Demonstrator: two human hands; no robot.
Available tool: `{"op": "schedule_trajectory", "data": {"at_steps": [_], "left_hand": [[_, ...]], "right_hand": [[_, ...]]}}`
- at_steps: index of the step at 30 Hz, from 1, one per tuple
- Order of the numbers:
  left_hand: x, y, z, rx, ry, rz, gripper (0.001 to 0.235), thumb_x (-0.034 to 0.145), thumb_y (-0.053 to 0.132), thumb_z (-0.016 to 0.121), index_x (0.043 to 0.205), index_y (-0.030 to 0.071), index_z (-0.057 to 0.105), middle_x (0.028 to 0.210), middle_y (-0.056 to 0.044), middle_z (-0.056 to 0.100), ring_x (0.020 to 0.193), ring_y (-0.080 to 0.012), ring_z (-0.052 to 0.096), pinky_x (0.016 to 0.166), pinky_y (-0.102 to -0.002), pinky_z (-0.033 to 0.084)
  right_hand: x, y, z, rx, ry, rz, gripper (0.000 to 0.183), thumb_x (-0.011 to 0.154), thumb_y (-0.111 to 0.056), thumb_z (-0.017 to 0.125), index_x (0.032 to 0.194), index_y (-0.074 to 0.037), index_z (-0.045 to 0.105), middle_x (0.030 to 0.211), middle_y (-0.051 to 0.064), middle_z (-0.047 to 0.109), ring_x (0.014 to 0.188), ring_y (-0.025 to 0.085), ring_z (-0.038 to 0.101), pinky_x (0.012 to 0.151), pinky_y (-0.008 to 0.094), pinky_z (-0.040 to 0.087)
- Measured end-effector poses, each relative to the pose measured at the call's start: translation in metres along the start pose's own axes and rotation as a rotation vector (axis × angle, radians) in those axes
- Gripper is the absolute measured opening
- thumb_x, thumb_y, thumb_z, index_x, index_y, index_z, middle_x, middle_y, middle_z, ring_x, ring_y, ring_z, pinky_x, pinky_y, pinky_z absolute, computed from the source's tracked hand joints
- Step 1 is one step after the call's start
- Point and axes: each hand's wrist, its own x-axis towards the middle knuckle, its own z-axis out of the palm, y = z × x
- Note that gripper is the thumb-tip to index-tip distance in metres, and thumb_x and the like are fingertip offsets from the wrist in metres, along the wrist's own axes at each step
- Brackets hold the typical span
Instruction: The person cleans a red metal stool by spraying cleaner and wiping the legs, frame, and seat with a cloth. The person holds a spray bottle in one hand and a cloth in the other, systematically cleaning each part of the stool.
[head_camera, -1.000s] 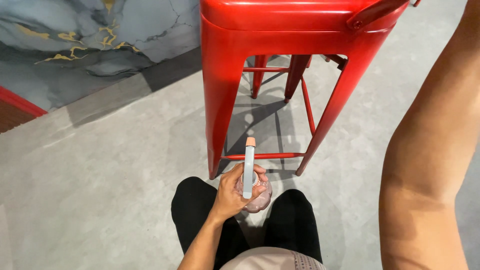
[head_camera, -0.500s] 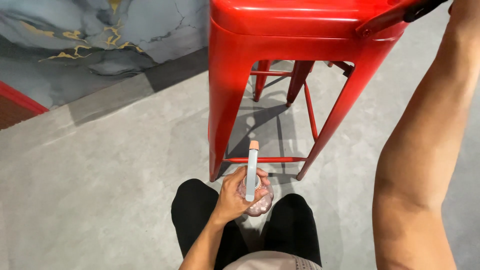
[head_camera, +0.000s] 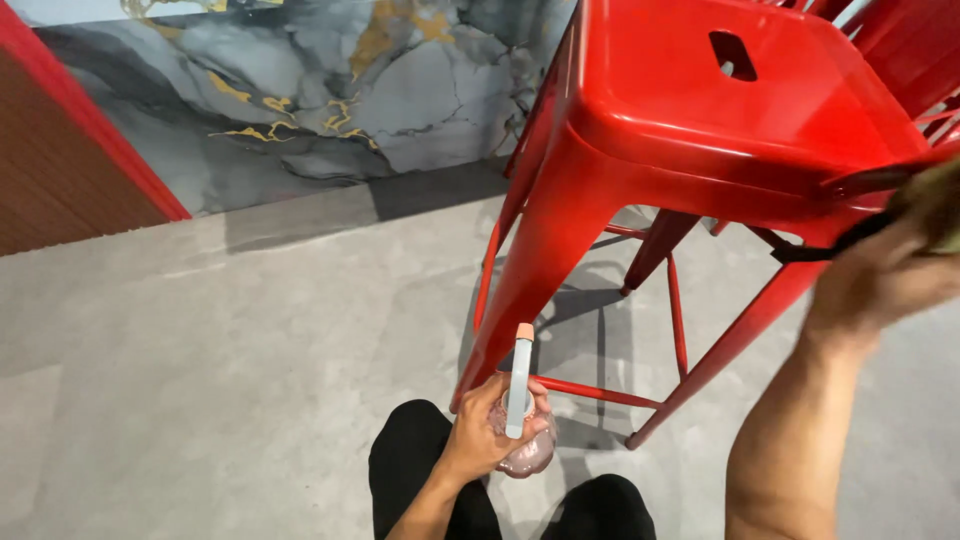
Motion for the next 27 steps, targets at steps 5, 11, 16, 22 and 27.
{"op": "schedule_trajectory", "data": {"at_steps": [5,11,16,22,27], "left_hand": [[-0.006,-0.011,-0.021,-0.044,0.048,-0.041,0.029,0.085,0.010,0.081,0.110,0.002,0.068,0.097,-0.007,0.077,0.093,-0.0181,0.075,0.089,-0.034,0.061],[-0.007,-0.016,-0.029,-0.035,0.083,-0.074,0.032,0.085,0.012,0.081,0.112,0.001,0.068,0.097,-0.007,0.077,0.094,-0.0180,0.075,0.090,-0.034,0.061],[-0.012,-0.011,-0.034,-0.003,0.112,-0.095,0.035,0.083,0.011,0.081,0.114,0.003,0.067,0.096,-0.007,0.077,0.095,-0.0174,0.076,0.090,-0.034,0.060],[-0.023,-0.006,-0.034,0.045,0.123,-0.146,0.037,0.081,0.009,0.082,0.115,0.004,0.068,0.096,-0.007,0.078,0.092,-0.0167,0.075,0.088,-0.033,0.060],[-0.015,-0.009,-0.026,-0.014,0.089,-0.072,0.034,0.085,0.011,0.081,0.115,0.004,0.068,0.097,-0.007,0.076,0.094,-0.0168,0.074,0.091,-0.034,0.060]], "right_hand": [[-0.015,-0.123,0.020,0.058,-0.125,-0.280,0.024,0.099,-0.009,0.061,0.115,-0.013,0.080,0.169,0.025,0.040,0.158,0.042,0.029,0.131,0.058,0.007],[-0.087,-0.177,0.042,-0.194,-0.281,-0.656,0.044,0.098,-0.033,0.064,0.137,-0.026,0.081,0.167,-0.008,0.041,0.153,0.020,0.034,0.131,0.052,0.012],[-0.185,-0.190,0.050,0.095,-0.462,-0.951,0.044,0.082,-0.023,0.064,0.123,-0.031,0.078,0.161,-0.004,0.045,0.143,0.015,0.045,0.123,0.043,0.023],[-0.175,-0.199,0.042,0.381,-0.413,-0.892,0.015,0.088,-0.029,0.068,0.100,-0.026,0.077,0.140,0.001,0.063,0.120,0.020,0.057,0.109,0.044,0.038],[-0.031,-0.128,0.025,0.161,-0.069,-0.551,0.022,0.094,-0.030,0.084,0.107,-0.016,0.074,0.144,0.015,0.060,0.131,0.037,0.052,0.106,0.052,0.033]]}}
